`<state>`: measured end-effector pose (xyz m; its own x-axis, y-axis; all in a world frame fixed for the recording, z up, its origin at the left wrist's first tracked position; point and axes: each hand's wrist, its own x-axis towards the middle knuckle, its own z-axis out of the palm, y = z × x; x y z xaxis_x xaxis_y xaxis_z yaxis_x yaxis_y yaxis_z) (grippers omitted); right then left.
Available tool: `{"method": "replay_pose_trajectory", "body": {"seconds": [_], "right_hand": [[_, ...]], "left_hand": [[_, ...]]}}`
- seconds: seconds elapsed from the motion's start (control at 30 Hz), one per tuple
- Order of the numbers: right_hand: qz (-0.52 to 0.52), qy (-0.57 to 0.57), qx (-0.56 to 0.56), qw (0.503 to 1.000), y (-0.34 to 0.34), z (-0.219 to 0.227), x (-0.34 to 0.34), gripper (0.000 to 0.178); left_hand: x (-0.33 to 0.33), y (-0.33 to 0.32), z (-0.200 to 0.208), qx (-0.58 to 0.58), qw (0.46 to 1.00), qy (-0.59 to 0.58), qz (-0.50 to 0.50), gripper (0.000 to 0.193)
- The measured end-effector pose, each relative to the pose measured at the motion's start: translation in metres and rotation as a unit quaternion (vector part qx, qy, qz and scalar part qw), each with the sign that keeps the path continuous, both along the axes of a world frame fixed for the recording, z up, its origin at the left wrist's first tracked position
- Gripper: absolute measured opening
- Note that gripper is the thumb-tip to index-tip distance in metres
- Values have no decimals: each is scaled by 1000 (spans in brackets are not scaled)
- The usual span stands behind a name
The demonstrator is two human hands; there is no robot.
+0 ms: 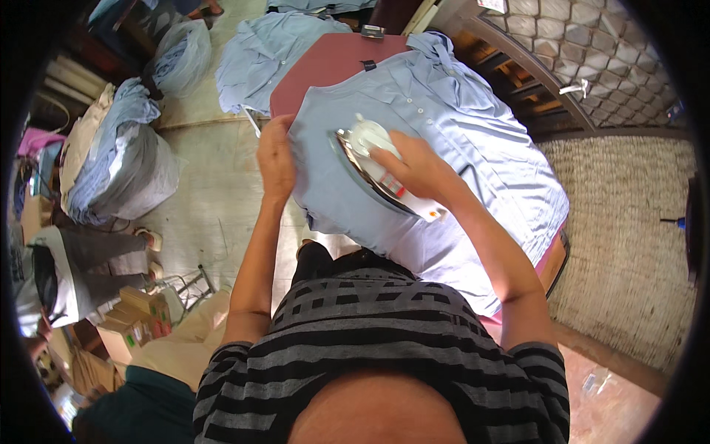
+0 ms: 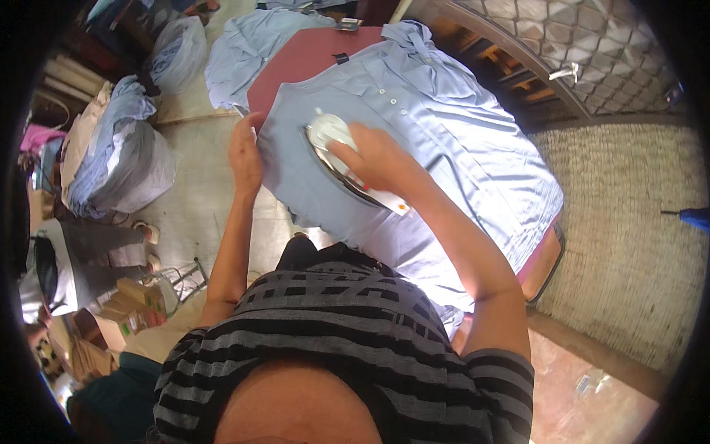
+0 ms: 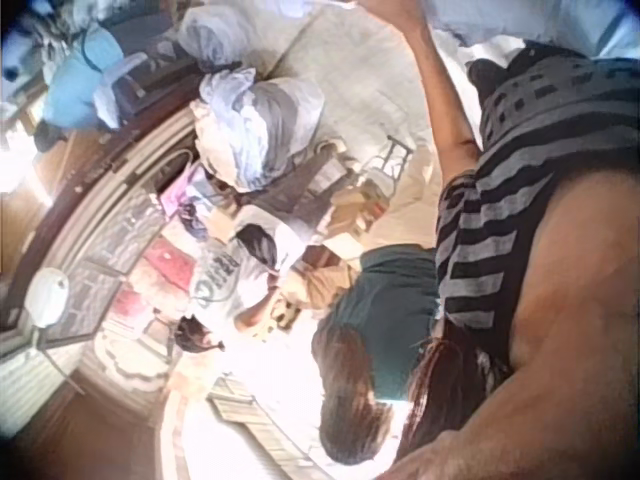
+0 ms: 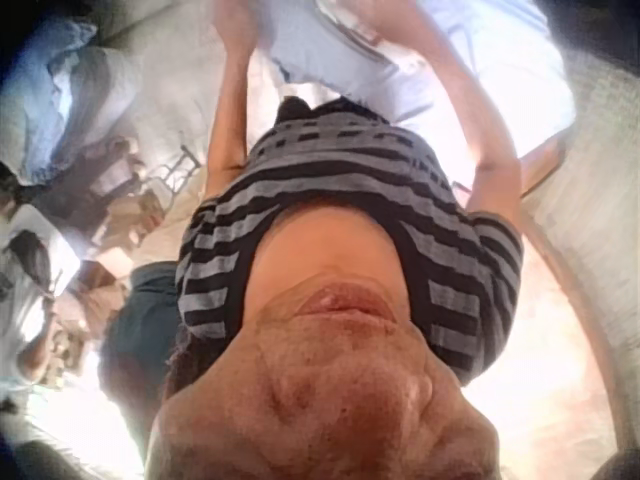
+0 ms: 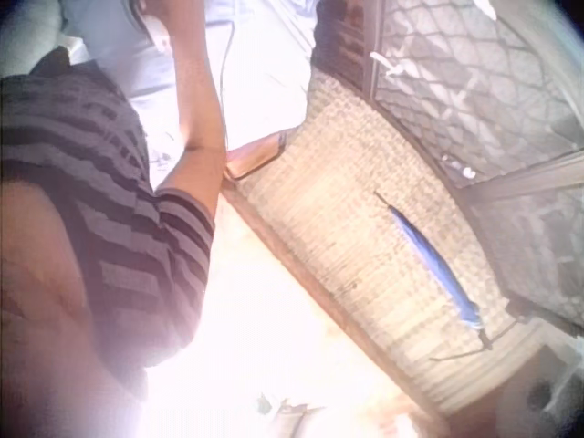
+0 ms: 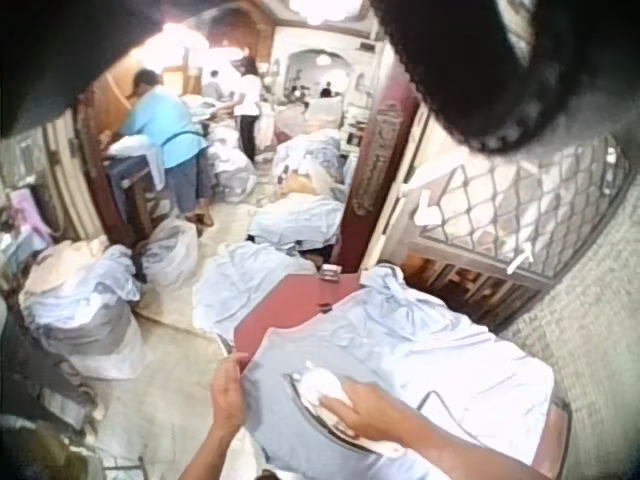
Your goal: The person irons a blue shirt on a pink ironing board using an iron, then picks up the shirt, shakes it, and begins to fold it on the board.
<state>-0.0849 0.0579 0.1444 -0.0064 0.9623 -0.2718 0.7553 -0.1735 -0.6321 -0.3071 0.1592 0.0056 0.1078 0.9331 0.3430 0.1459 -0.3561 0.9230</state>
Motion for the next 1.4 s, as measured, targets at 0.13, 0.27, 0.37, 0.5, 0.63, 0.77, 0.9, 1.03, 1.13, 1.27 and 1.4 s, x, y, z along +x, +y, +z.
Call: {"method": "replay_pose_trajectory", "body": {"seconds": [0.13, 0.27, 0.37, 0.5, 0.63, 0.77, 0.9, 1.03, 1.13, 1.27, 1.4], "right_hand": [[-131, 18, 16, 991, -51, 6, 10, 40], [-162, 21, 87, 983, -51, -3, 10, 39], [-226, 52, 56, 971, -30, -7, 10, 41], [-209, 23, 60, 976, -62, -8, 22, 43], [-280, 75, -15, 957, -126, 4, 52, 39], [-225, -140, 89, 960, -280, -2, 115, 41], [-363, -255, -145, 884, -371, 45, 162, 44], [-600, -146, 9, 787, -406, 50, 205, 32], [-611, -175, 75, 769, -434, 43, 236, 40], [-670, -54, 7, 741, -463, 36, 288, 47], [-662, 8, 81, 745, -482, 2, 326, 47]], "left_hand": [[45, 14, 17, 182, 947, 237, -116, 31], [60, 36, 2, 266, 846, 456, -77, 43], [60, 38, 0, 232, 835, 491, -89, 49], [67, 30, 5, 219, 831, 499, -106, 51], [65, 32, 2, 225, 825, 506, -114, 52], [66, 34, 4, 224, 829, 497, -126, 52], [80, 26, 13, 253, 846, 457, -106, 50], [168, -31, 35, 270, 882, 287, -258, 38], [274, -111, 60, 321, 825, 153, -439, 24], [394, -201, 63, 319, 750, 105, -570, 23], [459, -249, 46, 332, 679, 180, -630, 28]]}}
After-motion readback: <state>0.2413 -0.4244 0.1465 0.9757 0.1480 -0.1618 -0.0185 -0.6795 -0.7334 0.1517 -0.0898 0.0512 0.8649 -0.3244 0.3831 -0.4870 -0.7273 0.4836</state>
